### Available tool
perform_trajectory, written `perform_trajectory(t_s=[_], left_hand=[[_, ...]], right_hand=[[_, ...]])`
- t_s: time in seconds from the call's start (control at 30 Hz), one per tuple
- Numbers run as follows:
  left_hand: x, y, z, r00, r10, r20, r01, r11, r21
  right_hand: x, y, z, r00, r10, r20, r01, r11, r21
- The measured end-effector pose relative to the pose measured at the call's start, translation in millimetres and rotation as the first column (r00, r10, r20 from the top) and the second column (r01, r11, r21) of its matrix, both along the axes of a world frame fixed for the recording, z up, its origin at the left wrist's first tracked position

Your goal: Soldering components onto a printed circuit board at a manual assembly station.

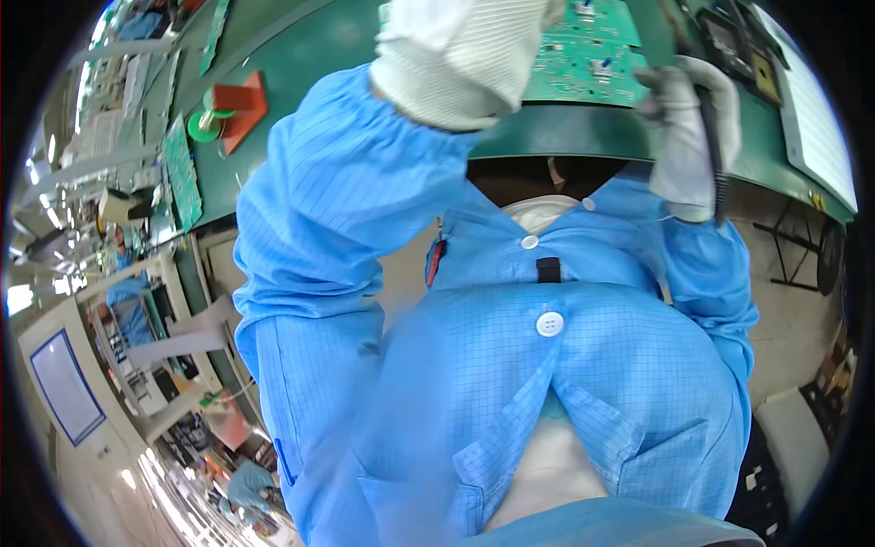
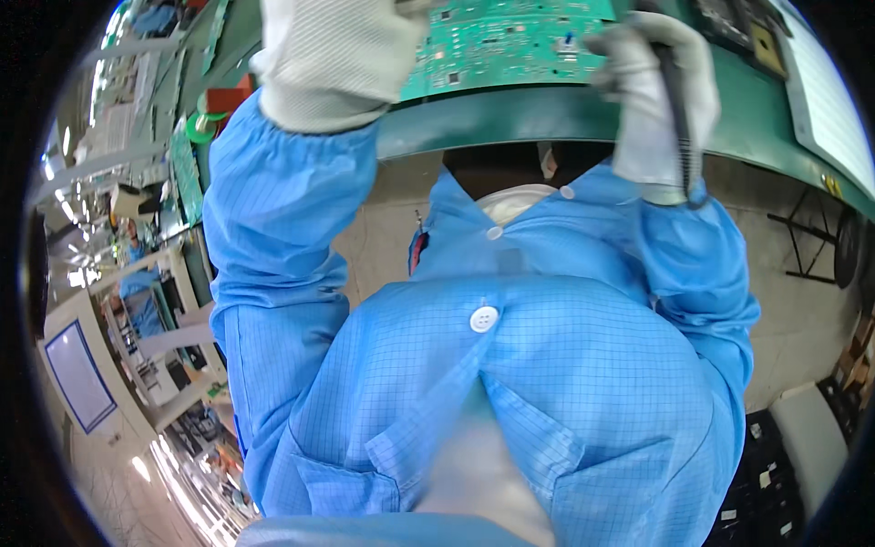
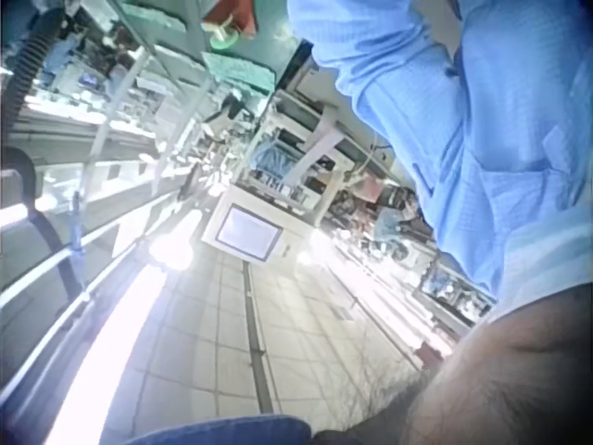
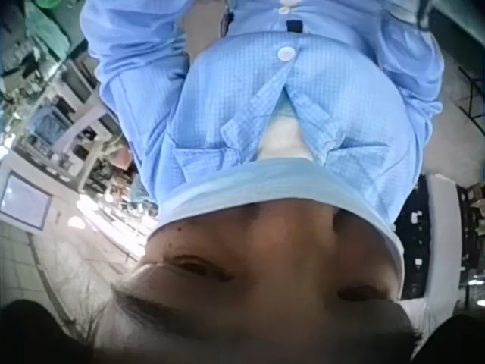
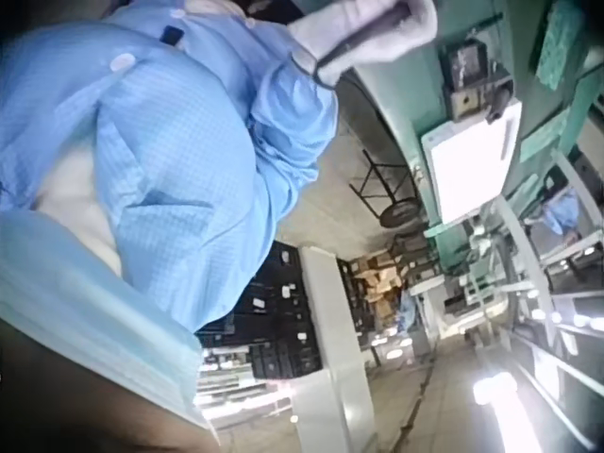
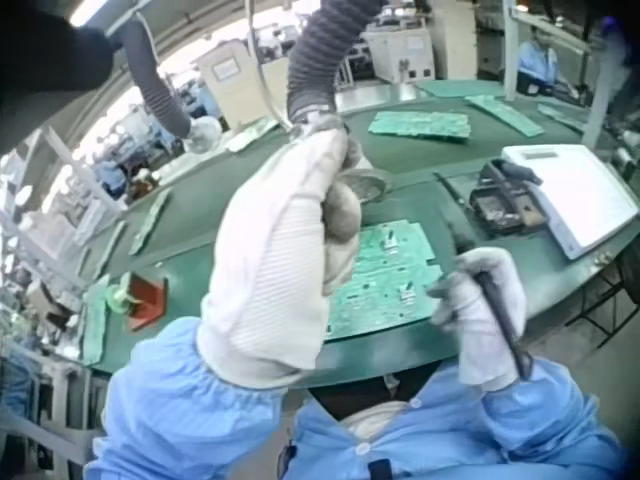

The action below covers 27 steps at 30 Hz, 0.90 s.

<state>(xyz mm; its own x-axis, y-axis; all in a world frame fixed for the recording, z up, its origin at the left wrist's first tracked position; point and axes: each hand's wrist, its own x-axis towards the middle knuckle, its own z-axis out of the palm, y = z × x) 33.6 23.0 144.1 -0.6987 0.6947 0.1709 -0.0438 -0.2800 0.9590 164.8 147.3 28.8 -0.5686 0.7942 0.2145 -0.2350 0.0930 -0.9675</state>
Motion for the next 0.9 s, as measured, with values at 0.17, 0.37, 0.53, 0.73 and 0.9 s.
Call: perform_trajectory(t_s=[0.17, 0.37, 0.53, 0.73, 0.9], left_hand=[[17, 33, -9, 0.999, 0.042, -0.015, -0.042, 0.999, 0.004], [22, 36, -19, 0.952, 0.031, -0.303, -0.049, 0.997, -0.052], [28, 18, -88, 0.044, 0.292, -0.955, -0.478, 0.846, 0.237], [44, -59, -136, 0.489, -0.332, -0.806, -0.005, 0.924, -0.384], [37, -95, -134, 0.773, -0.313, -0.552, -0.116, 0.785, -0.609]], right_hand=[[-6, -37, -7, 0.976, 0.124, -0.179, -0.117, 0.992, 0.048], [-11, -35, -7, 0.994, 0.102, -0.045, -0.092, 0.977, 0.195], [-6, -26, -7, 0.985, -0.038, -0.171, 0.029, 0.998, -0.053], [0, 10, -12, 0.995, -0.019, -0.094, 0.006, 0.990, -0.139], [-5, 10, -22, 0.996, -0.017, -0.090, 0.009, 0.996, -0.094]])
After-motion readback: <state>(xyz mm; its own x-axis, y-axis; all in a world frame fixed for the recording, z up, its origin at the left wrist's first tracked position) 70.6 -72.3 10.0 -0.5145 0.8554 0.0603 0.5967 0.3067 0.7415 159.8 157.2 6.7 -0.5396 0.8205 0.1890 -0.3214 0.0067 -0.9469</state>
